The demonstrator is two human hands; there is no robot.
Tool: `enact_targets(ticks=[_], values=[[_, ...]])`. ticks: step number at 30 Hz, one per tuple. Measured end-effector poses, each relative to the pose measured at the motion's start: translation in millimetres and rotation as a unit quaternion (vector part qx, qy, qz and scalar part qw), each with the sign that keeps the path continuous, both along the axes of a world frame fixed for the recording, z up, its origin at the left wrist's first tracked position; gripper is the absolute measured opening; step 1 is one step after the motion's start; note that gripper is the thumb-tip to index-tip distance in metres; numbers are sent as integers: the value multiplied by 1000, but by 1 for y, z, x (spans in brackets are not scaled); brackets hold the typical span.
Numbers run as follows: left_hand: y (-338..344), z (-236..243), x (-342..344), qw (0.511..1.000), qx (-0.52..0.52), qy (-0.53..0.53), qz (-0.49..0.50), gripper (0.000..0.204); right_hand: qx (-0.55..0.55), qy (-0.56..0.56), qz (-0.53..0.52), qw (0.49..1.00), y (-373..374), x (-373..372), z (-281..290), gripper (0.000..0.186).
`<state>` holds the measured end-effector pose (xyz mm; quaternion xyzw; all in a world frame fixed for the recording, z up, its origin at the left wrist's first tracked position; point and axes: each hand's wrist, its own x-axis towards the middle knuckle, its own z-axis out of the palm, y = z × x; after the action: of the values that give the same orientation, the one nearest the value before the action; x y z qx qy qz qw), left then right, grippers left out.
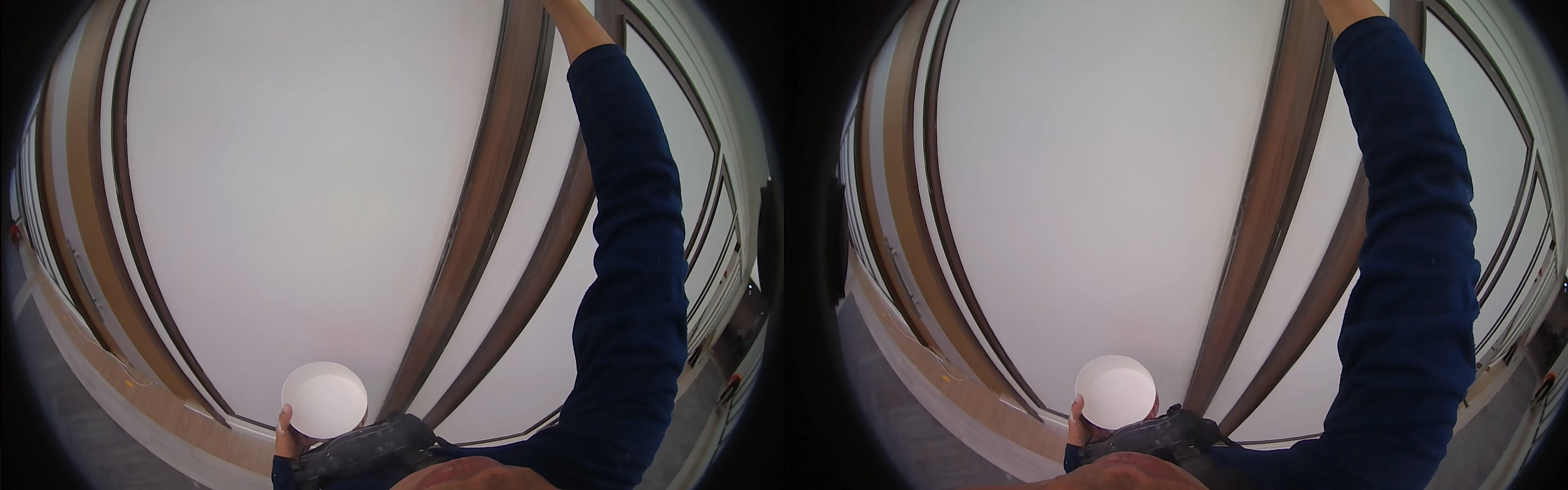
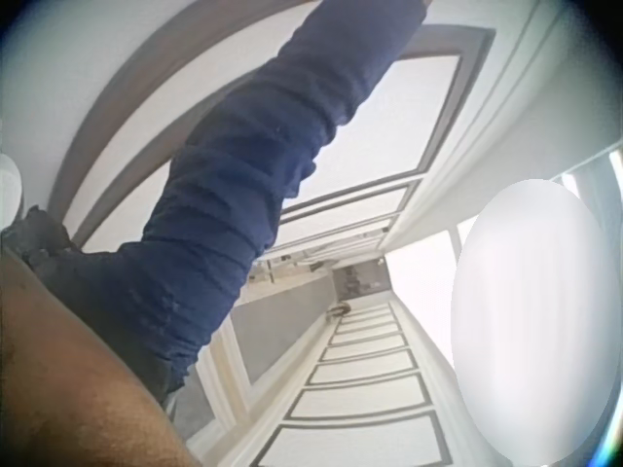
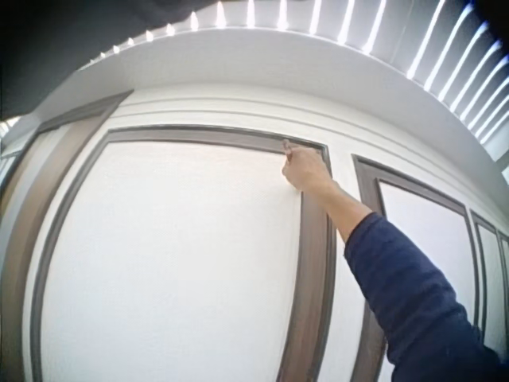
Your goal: The person paints the white ceiling around dark wooden beams using a paintbrush and a small container of white paint. They repeatedly dip the brush into the container and apply paint to the ceiling surface, working along the edges of the beams.
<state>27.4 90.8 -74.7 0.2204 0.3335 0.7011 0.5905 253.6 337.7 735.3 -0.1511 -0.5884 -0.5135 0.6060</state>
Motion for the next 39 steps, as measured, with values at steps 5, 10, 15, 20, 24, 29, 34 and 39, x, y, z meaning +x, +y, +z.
enact_targets(ticks=[5, 10, 15, 20, 24, 29, 34, 39], values=[[0, -7, 1, 1000, -9, -26, 2, 93, -206, -3, -103, 973, -22, -10, -21, 30], [-1, -11, 2, 999, -13, -36, 5, 97, -252, -2, 96, 963, -53, 3, -33, 21], [10, -7, -4, 999, 5, -4, -35, 98, -168, -25, 59, 984, -9, 45, -25, 16], [0, -16, -6, 1000, -8, 28, 6, 99, -354, -120, 36, 927, -36, -2, -175, 10], [-2, -5, -2, 1000, 4, 19, -4, 98, -351, -161, 85, 919, -13, 7, -136, 14], [10, -4, 1, 999, 5, -3, -33, 96, -101, -73, 234, 964, 18, 32, 28, 17], [18, -17, 4, 1000, 0, 0, -15, 94, -154, -60, 67, 984, -2, 16, -27, 11], [20, 11, 11, 999, -3, -23, -29, 92, -151, -129, 2, 980, -2, 0, -201, 11]])
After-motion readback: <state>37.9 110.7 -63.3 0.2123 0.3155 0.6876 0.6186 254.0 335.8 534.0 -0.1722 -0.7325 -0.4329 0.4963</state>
